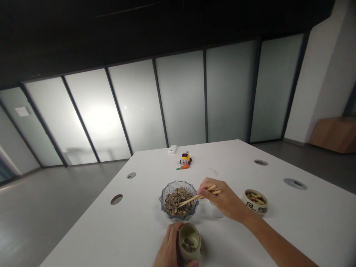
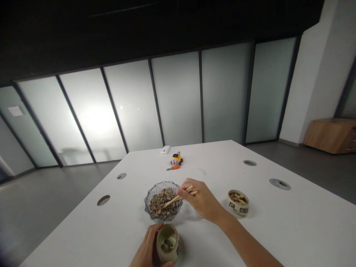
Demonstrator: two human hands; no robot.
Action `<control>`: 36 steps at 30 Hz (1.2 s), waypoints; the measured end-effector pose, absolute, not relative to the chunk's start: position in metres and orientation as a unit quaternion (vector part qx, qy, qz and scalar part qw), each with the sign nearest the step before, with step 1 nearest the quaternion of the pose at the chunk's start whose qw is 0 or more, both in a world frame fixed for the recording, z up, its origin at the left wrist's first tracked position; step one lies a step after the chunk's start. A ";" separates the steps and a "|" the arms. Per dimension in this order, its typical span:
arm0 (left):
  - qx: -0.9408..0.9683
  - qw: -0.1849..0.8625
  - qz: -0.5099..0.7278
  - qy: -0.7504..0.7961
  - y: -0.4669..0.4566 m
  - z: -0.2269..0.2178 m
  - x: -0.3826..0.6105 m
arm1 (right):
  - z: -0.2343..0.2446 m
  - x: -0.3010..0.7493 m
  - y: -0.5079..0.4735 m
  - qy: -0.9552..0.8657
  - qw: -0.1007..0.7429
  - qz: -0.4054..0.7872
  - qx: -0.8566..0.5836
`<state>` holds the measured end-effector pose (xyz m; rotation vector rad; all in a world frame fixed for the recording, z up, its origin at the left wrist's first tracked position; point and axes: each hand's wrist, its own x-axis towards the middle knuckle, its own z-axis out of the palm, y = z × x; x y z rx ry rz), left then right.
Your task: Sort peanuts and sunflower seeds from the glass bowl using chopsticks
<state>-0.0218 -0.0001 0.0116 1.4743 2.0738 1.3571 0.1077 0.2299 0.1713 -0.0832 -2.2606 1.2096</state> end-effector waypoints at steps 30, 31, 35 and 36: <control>0.498 0.117 0.470 0.719 0.001 -0.005 -0.021 | 0.214 0.144 0.251 -0.734 0.144 0.664 -0.008; 0.498 0.121 0.472 0.717 0.000 -0.001 -0.021 | 0.214 0.144 0.250 -0.736 0.136 0.663 -0.008; 0.501 0.159 0.463 0.714 -0.004 0.021 -0.017 | 0.212 0.138 0.246 -0.735 0.178 0.654 -0.016; 0.502 0.160 0.464 0.712 -0.004 0.024 -0.016 | 0.210 0.135 0.245 -0.731 0.202 0.652 -0.021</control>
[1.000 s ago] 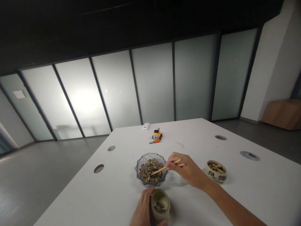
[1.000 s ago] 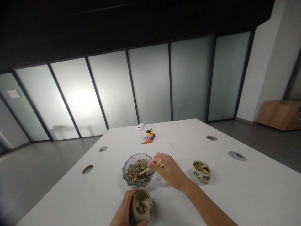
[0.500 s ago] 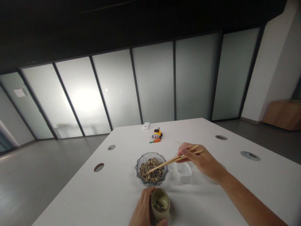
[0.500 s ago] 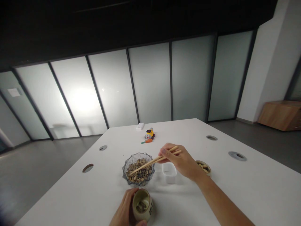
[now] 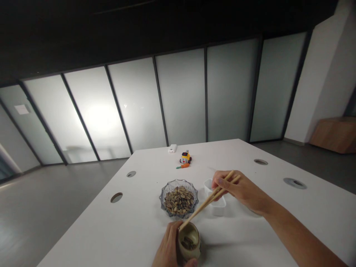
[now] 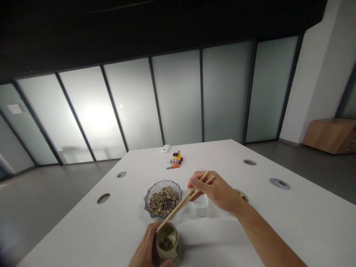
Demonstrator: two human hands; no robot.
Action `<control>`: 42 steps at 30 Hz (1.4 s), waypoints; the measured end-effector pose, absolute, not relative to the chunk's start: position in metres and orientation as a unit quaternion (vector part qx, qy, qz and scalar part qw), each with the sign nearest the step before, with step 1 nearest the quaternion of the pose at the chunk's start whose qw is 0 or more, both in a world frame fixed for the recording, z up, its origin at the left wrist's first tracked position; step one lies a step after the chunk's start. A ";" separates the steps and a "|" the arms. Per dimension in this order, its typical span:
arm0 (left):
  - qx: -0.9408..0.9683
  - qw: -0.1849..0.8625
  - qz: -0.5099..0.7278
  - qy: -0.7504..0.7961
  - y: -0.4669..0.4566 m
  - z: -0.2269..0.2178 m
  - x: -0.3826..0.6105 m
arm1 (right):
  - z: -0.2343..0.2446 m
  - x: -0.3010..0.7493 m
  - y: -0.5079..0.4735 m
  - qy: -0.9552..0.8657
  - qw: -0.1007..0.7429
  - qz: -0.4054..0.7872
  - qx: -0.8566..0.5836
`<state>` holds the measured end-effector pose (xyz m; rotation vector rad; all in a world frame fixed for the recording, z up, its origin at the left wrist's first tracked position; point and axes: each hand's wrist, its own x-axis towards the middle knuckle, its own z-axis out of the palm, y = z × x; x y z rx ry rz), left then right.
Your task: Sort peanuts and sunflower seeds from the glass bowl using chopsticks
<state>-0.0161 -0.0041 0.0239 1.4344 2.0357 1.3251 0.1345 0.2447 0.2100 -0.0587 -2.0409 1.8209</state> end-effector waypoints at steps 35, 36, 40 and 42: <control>0.513 0.151 0.453 0.714 -0.006 0.019 -0.020 | 0.160 0.100 0.215 -0.832 0.318 0.454 -0.023; 0.512 0.151 0.453 0.714 -0.007 0.019 -0.020 | 0.159 0.100 0.214 -0.831 0.322 0.453 -0.022; 0.512 0.151 0.455 0.712 -0.007 0.020 -0.019 | 0.156 0.098 0.213 -0.827 0.330 0.455 -0.022; 0.511 0.151 0.459 0.711 -0.006 0.020 -0.019 | 0.154 0.098 0.211 -0.828 0.324 0.457 -0.021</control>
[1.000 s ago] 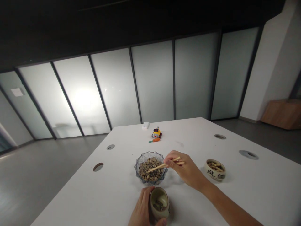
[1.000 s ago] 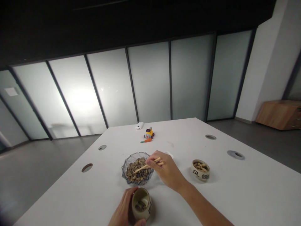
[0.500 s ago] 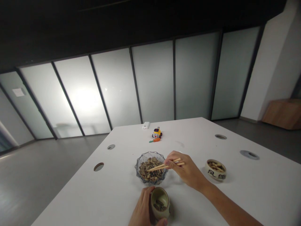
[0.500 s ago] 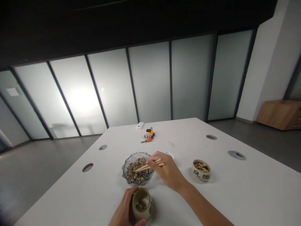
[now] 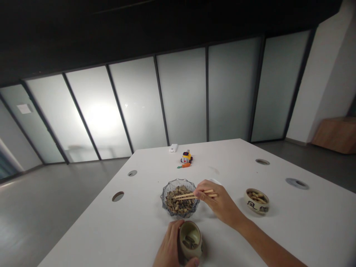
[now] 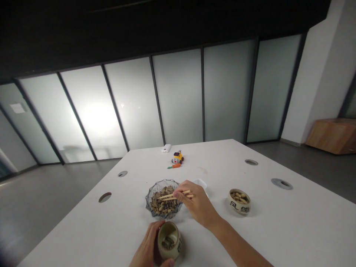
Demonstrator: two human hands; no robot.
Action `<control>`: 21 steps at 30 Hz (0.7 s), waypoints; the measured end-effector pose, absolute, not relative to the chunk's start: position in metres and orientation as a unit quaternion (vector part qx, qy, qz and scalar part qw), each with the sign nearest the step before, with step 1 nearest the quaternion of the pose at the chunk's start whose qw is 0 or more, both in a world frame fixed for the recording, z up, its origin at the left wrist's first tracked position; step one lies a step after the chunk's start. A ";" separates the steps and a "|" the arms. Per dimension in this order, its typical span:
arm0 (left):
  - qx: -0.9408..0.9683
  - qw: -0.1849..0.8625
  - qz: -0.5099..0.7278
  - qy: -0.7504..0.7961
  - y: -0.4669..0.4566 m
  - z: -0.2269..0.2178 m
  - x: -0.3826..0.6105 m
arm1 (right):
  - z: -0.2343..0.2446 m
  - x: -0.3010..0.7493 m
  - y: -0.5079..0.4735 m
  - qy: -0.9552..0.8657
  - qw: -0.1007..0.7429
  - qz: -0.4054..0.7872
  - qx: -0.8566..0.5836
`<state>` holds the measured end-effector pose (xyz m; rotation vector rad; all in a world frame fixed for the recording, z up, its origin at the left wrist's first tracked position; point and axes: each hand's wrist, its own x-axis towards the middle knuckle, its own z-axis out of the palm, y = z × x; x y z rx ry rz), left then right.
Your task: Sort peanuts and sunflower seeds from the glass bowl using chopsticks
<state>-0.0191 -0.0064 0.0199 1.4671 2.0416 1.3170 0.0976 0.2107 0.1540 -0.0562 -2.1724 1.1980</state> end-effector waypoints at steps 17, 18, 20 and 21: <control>0.516 0.149 0.460 0.707 -0.006 0.024 -0.017 | 0.151 0.096 0.213 -0.814 0.327 0.475 -0.067; 0.516 0.149 0.459 0.708 -0.006 0.024 -0.017 | 0.151 0.096 0.213 -0.816 0.330 0.470 -0.068; 0.515 0.148 0.459 0.708 -0.006 0.023 -0.018 | 0.152 0.096 0.212 -0.821 0.334 0.459 -0.068; 0.516 0.147 0.459 0.708 -0.006 0.022 -0.018 | 0.152 0.097 0.212 -0.823 0.336 0.454 -0.067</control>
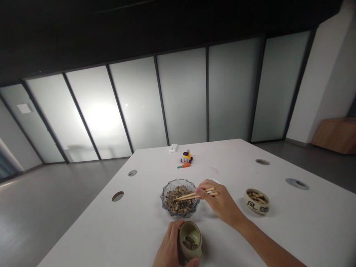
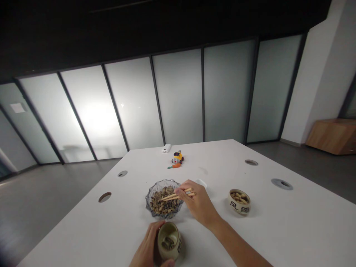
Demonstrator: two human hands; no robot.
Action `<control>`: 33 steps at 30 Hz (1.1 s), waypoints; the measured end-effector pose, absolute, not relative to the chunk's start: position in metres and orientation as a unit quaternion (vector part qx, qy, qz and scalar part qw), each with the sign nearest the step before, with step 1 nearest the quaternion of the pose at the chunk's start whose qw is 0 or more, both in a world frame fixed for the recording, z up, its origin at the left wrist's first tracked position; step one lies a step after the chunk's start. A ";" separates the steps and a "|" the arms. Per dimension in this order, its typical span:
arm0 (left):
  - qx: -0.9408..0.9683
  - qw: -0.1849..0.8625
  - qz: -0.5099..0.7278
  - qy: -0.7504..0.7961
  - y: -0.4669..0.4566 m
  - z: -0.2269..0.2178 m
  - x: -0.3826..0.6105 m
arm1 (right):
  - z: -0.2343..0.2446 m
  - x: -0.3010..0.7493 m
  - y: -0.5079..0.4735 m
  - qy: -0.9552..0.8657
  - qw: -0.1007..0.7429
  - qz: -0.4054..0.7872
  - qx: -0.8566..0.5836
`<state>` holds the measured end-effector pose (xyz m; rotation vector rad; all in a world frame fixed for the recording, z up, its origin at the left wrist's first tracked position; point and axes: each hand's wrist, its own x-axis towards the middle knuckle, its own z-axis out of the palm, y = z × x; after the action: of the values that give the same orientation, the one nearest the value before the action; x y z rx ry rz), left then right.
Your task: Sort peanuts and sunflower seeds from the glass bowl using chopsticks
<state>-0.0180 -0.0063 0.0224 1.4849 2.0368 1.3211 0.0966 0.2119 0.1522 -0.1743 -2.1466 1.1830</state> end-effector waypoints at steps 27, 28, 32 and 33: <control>0.496 0.166 0.450 0.724 -0.004 0.034 -0.013 | 0.224 0.156 0.249 -0.772 0.127 0.622 -0.031; 0.494 0.165 0.452 0.724 -0.004 0.034 -0.012 | 0.224 0.156 0.249 -0.776 0.129 0.617 -0.029; 0.490 0.167 0.451 0.727 -0.005 0.032 -0.013 | 0.228 0.153 0.245 -0.780 0.213 0.588 -0.033; 0.491 0.167 0.451 0.726 -0.006 0.031 -0.014 | 0.228 0.151 0.244 -0.778 0.241 0.579 -0.040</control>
<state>-0.0138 -0.0059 0.0311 1.3985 2.0662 1.2850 0.1510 0.2442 0.2279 -0.1104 -2.1281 1.5840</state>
